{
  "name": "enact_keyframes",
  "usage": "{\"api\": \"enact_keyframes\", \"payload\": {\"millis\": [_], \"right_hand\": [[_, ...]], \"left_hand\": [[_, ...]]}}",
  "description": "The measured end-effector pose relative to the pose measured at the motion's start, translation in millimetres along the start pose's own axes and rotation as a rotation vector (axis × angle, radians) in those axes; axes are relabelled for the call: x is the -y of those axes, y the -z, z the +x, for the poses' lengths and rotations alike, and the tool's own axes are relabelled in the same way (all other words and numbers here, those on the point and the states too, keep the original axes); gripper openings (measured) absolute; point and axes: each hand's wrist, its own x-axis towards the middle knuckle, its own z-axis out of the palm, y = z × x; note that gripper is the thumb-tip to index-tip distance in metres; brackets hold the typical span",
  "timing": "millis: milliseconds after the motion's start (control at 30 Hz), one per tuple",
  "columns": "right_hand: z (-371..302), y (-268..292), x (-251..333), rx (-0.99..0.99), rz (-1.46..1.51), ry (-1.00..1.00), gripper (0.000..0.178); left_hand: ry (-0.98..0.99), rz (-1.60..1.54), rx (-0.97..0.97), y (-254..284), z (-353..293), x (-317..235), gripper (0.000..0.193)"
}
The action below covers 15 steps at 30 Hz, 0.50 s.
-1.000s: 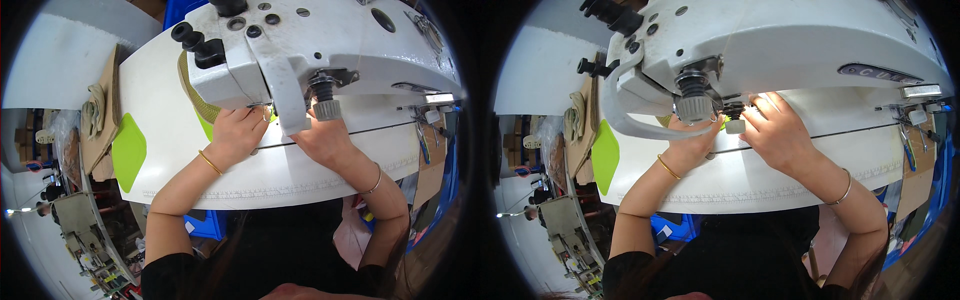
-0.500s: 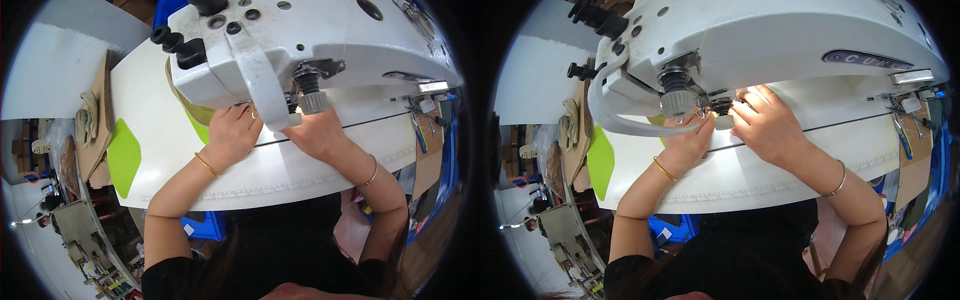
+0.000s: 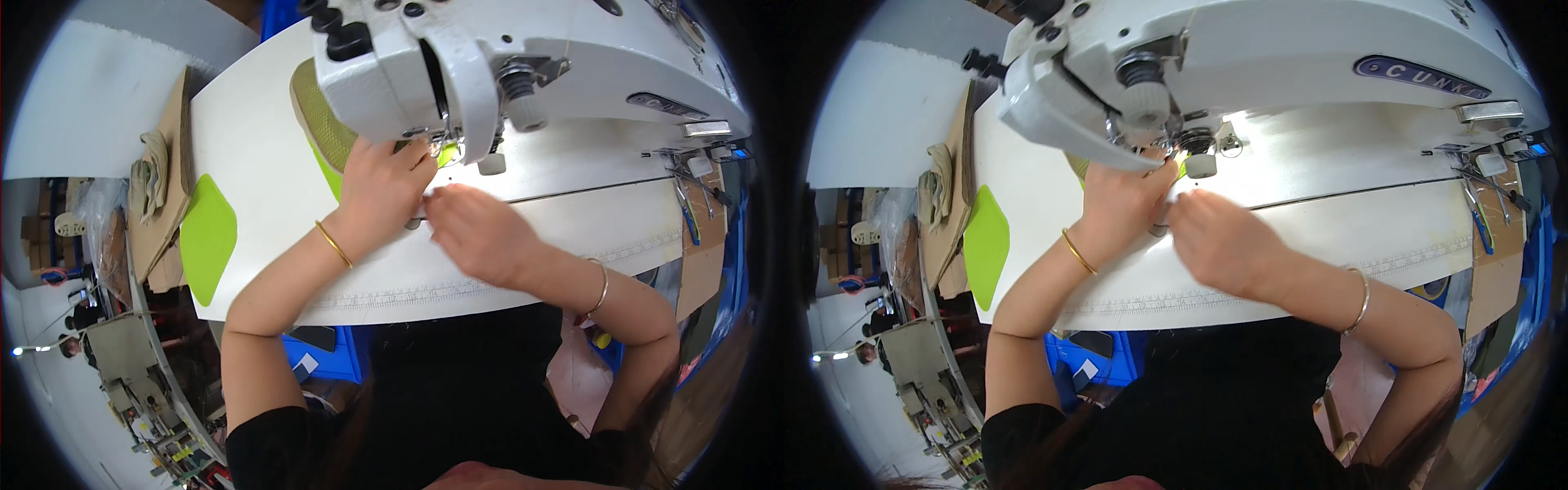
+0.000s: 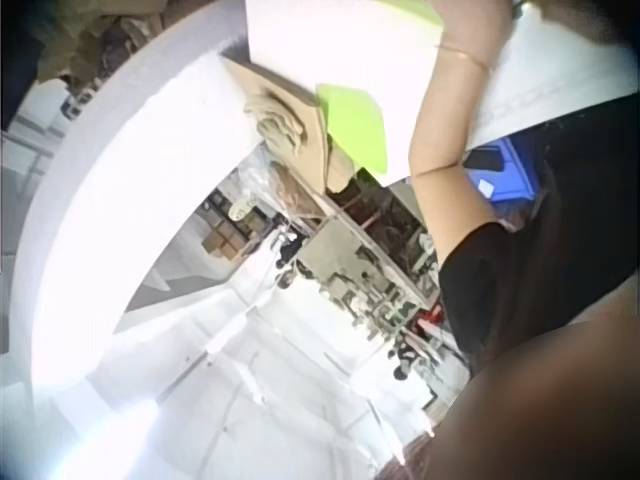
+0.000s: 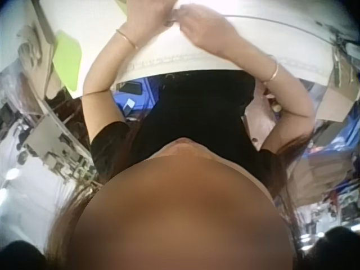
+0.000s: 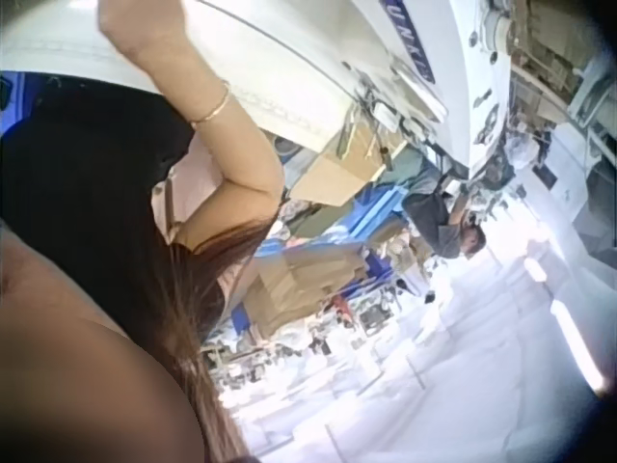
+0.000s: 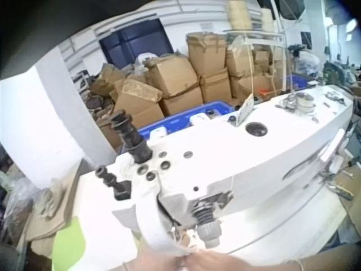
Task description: Sewing a mesh and fabric pouch using an industrial sewing machine.
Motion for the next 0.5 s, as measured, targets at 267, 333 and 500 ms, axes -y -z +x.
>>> {"api": "enact_keyframes", "payload": {"millis": [267, 333, 500], "right_hand": [[49, -29, 66, 0.249, -0.032, -0.139, 0.063], [58, -33, 71, 0.274, -0.049, -0.175, 0.070], [69, -44, 73, 0.328, -0.011, -0.326, 0.078]], "left_hand": [[-0.165, 0.087, 0.161, 18, 9, 21, 0.009], [-0.180, 0.074, 0.195, 22, 13, 24, 0.009], [-0.189, 0.043, 0.271, 24, 19, 28, 0.011]]}}
